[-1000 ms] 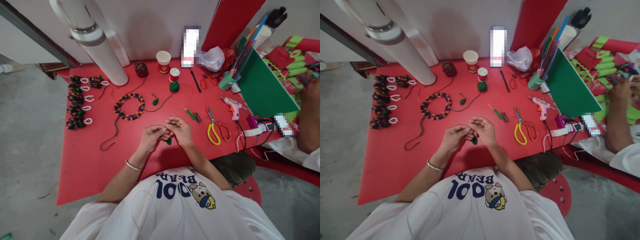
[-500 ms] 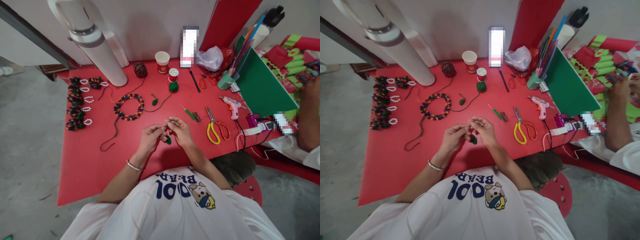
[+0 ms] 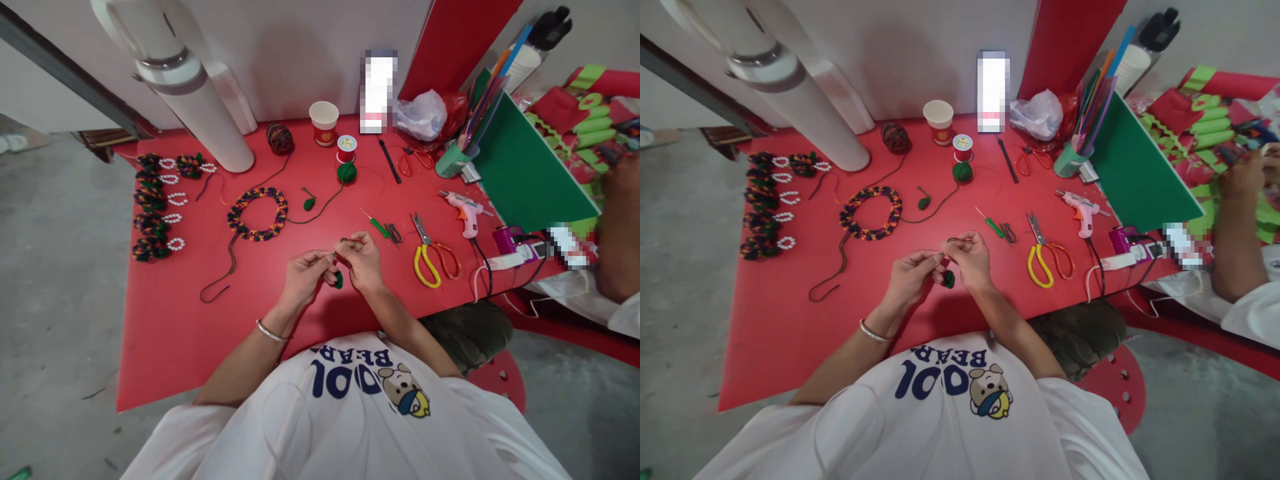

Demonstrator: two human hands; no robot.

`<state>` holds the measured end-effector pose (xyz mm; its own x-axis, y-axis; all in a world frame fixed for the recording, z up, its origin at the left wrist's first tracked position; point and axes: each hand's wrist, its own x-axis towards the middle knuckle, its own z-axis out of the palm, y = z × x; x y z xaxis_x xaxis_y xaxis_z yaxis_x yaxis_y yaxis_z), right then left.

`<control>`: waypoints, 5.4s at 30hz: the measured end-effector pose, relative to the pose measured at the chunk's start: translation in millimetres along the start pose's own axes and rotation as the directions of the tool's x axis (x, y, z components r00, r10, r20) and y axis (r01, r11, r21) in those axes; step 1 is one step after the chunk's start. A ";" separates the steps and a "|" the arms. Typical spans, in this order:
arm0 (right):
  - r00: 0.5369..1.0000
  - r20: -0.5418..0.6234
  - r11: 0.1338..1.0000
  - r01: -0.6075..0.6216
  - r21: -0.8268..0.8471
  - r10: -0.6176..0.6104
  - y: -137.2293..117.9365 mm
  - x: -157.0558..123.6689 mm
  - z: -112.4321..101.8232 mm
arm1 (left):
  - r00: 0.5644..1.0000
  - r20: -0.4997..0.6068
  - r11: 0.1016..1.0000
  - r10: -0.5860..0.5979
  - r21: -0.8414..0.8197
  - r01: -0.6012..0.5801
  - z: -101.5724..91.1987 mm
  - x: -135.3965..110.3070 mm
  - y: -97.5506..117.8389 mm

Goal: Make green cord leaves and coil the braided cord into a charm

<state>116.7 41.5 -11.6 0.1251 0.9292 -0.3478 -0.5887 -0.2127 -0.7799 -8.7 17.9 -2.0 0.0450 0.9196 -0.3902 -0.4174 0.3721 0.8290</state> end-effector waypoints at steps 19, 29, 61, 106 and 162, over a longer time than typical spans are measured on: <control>0.987 0.111 0.992 -0.114 -0.047 0.119 -4.4 -1.2 -6.1 | 1.000 -0.029 1.000 0.001 0.016 -0.001 -2.4 0.9 -2.7; 0.991 0.108 0.996 -0.078 -0.043 0.082 -2.1 1.4 -9.9 | 0.999 -0.024 1.000 -0.021 0.014 0.021 -2.0 1.2 -1.2; 0.999 0.051 0.999 0.012 -0.053 -0.009 -0.5 0.5 -6.7 | 0.999 -0.003 0.996 -0.039 0.082 0.039 -1.1 3.3 -6.5; 0.998 0.055 0.994 -0.005 -0.112 0.011 -3.9 2.2 -9.3 | 0.997 0.031 0.997 -0.073 0.038 0.072 0.9 1.9 -6.2; 0.948 -0.007 0.948 -0.319 0.014 0.319 -26.0 -5.8 -15.4 | 0.978 0.019 0.975 -0.210 0.075 0.208 0.5 -0.3 2.9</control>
<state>143.6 36.9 2.7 -0.0639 0.8107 -0.5820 -0.6088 -0.4938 -0.6209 -9.4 18.7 0.7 0.1489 0.8233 -0.5477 -0.3293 0.5635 0.7577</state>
